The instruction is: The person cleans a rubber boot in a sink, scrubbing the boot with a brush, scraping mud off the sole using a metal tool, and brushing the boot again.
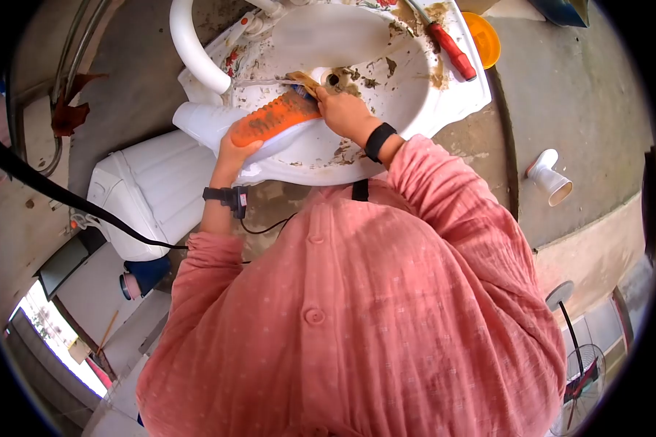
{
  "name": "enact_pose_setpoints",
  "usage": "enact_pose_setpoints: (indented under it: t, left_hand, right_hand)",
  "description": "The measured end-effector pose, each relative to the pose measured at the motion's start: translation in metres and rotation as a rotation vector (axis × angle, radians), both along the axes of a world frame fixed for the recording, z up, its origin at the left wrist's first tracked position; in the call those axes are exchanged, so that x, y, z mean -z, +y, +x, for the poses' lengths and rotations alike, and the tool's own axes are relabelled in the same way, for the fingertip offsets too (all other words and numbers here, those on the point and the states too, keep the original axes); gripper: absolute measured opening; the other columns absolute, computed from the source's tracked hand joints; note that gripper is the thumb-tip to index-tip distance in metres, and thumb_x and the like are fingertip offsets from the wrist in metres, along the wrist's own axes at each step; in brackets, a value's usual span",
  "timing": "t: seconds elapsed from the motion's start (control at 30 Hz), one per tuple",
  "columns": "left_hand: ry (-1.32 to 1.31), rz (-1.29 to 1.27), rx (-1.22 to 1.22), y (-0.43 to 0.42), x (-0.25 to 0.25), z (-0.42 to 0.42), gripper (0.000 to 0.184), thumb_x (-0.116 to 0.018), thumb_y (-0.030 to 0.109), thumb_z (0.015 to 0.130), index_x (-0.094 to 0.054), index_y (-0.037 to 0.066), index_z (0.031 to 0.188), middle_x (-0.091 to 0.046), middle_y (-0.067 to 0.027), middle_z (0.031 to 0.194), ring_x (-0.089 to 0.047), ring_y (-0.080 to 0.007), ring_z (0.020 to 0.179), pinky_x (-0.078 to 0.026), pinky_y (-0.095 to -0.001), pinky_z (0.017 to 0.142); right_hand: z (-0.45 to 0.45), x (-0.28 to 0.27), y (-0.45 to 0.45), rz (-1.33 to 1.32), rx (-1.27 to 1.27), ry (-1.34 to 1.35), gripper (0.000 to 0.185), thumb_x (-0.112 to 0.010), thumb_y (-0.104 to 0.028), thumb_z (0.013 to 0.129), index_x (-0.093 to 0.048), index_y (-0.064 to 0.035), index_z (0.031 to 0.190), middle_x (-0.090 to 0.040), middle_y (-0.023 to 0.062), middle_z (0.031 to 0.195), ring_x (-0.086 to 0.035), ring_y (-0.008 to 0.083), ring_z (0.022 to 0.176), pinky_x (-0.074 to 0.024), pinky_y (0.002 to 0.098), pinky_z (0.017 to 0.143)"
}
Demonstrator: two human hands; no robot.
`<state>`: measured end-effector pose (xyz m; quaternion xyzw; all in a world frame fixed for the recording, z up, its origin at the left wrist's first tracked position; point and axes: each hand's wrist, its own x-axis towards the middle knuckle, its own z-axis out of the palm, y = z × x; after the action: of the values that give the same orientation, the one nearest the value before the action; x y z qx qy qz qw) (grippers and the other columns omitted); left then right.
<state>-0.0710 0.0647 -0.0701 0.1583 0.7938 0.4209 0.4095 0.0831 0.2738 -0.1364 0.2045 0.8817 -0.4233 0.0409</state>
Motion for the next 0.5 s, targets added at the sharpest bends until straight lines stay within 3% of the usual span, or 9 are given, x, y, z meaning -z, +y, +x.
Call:
enact_pose_setpoints:
  t: [0.2, 0.27, 0.37, 0.5]
  left_hand:
    - [0.064, 0.018, -0.026, 0.009, -0.002, 0.007, 0.055, -0.072, 0.003, 0.066, -0.050, -0.001, 0.116, -0.058, -0.0066, 0.109, -0.054, -0.0146, 0.100, -0.042, -0.0276, 0.090]
    - [0.032, 0.035, -0.029, 0.013, -0.005, 0.003, 0.058, -0.074, 0.002, 0.065, -0.049, -0.001, 0.117, -0.058, -0.0075, 0.111, -0.054, -0.0148, 0.100, -0.042, -0.0274, 0.090]
    - [0.260, -0.009, 0.174, 0.030, -0.008, -0.007, 0.057, -0.076, 0.005, 0.063, -0.051, -0.003, 0.113, -0.061, -0.0086, 0.105, -0.057, -0.0147, 0.096, -0.044, -0.0275, 0.087]
    - [0.219, -0.014, 0.208, 0.045, -0.012, -0.018, 0.056, -0.076, 0.005, 0.063, -0.051, -0.002, 0.113, -0.061, -0.0086, 0.105, -0.056, -0.0148, 0.096, -0.044, -0.0270, 0.087]
  right_hand:
    - [0.070, -0.073, -0.013, 0.025, 0.015, -0.033, 0.027, -0.043, -0.019, 0.087, -0.049, -0.0007, 0.106, -0.060, 0.0239, 0.071, -0.060, 0.0379, 0.067, -0.0483, 0.0466, 0.057]
    - [0.060, -0.067, -0.011, 0.029, 0.030, -0.038, 0.027, -0.043, -0.019, 0.087, -0.048, -0.0010, 0.106, -0.060, 0.0244, 0.071, -0.060, 0.0388, 0.067, -0.0483, 0.0469, 0.058]
    - [0.017, -0.033, 0.005, -0.003, 0.032, -0.028, 0.030, -0.044, -0.019, 0.087, -0.047, -0.0020, 0.111, -0.060, 0.0251, 0.071, -0.060, 0.0399, 0.068, -0.0482, 0.0476, 0.059]
    - [0.008, -0.020, 0.009, -0.011, 0.069, 0.012, 0.034, -0.044, -0.020, 0.087, -0.045, -0.0033, 0.117, -0.060, 0.0252, 0.071, -0.059, 0.0402, 0.068, -0.0476, 0.0490, 0.060]
